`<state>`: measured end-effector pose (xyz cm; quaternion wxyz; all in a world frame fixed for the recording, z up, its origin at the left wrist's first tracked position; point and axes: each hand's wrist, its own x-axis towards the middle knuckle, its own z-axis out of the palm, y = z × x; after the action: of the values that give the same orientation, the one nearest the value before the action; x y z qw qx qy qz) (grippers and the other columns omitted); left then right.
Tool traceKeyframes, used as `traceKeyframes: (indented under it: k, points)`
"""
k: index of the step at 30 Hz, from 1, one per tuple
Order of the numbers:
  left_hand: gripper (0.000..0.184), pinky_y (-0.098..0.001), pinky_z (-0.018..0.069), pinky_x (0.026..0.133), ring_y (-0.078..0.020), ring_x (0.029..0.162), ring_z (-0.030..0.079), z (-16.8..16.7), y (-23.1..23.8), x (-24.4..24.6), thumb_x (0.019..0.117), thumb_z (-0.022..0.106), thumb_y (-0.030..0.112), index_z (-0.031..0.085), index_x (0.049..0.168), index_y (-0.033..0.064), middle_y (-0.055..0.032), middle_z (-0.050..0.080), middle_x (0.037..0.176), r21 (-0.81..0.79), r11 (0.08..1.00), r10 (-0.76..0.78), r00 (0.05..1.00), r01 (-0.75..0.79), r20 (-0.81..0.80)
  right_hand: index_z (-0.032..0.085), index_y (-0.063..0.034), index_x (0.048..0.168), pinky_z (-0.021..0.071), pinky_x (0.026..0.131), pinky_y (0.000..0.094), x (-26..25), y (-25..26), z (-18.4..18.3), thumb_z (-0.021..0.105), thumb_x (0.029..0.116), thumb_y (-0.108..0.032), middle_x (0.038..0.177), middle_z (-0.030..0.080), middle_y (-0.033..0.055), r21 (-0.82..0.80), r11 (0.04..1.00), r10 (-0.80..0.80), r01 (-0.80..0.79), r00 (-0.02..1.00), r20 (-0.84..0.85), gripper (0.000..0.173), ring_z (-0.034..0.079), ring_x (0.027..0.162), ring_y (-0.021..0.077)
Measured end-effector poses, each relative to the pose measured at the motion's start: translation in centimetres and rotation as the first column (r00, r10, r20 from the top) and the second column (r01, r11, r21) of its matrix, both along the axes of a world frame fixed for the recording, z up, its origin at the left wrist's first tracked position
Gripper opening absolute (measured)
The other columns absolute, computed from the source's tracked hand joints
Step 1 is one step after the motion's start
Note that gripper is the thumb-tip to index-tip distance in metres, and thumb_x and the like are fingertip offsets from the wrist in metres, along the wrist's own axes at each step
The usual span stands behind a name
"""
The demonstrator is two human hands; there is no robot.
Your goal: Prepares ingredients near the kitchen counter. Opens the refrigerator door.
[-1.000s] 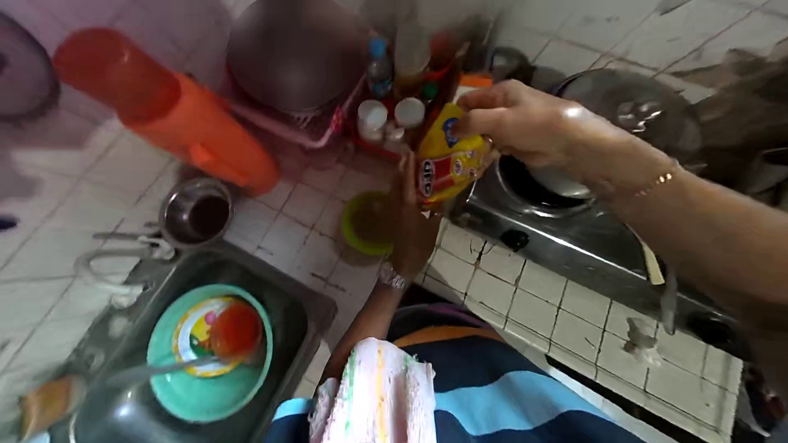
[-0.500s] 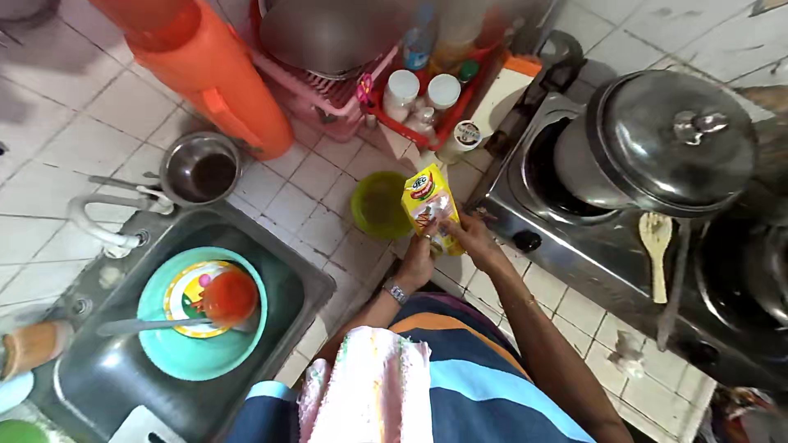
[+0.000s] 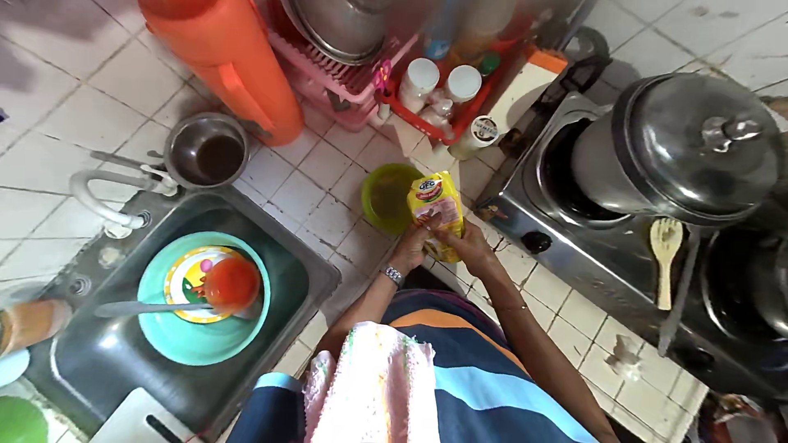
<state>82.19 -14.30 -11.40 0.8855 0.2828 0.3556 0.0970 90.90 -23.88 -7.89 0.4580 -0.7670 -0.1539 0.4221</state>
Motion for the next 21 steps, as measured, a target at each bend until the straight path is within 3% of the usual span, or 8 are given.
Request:
traceKeyframes:
  k: [5, 8, 21]
  points:
    - [0.028, -0.0316, 0.0558, 0.086, -0.0127, 0.094, 0.065, -0.5, 0.6, 0.3, 0.0993, 0.06, 0.002, 0.056, 0.127, 0.0021, -0.0073, 0.067, 0.106, -0.012, 0.999, -0.034, 0.999, 0.034, -0.002, 0.06, 0.0044, 0.119, 0.0593, 0.077, 0.0305, -0.2, 0.0, -0.6, 0.066, 0.0942, -0.013, 0.094, 0.069, 0.0076, -0.025, 0.999, 0.023, -0.022, 0.998, 0.062, 0.032, 0.069, 0.081, 0.0102]
    - [0.027, -0.0309, 0.0554, 0.084, -0.0121, 0.091, 0.064, -0.9, 0.5, 0.4, 0.0993, 0.057, -0.001, 0.056, 0.126, 0.0024, -0.0067, 0.066, 0.104, -0.04, 0.999, -0.024, 0.999, 0.023, -0.03, 0.062, 0.0045, 0.119, 0.0596, 0.079, 0.0322, -0.1, -0.2, -1.2, 0.07, 0.0955, -0.019, 0.094, 0.071, 0.0089, -0.032, 0.997, 0.079, -0.074, 0.983, 0.169, 0.034, 0.07, 0.082, 0.0111]
    - [0.031, -0.0343, 0.0524, 0.094, -0.0147, 0.104, 0.063, -1.5, 0.2, 1.3, 0.1026, 0.059, 0.009, 0.056, 0.133, 0.0027, -0.0096, 0.065, 0.117, -0.035, 0.999, 0.016, 0.999, -0.018, -0.043, 0.061, 0.0078, 0.122, 0.0575, 0.08, 0.0355, 0.2, 0.2, -1.3, 0.063, 0.1019, -0.02, 0.094, 0.069, 0.014, -0.135, 0.979, 0.191, -0.155, 0.929, 0.317, 0.034, 0.069, 0.082, 0.0158]
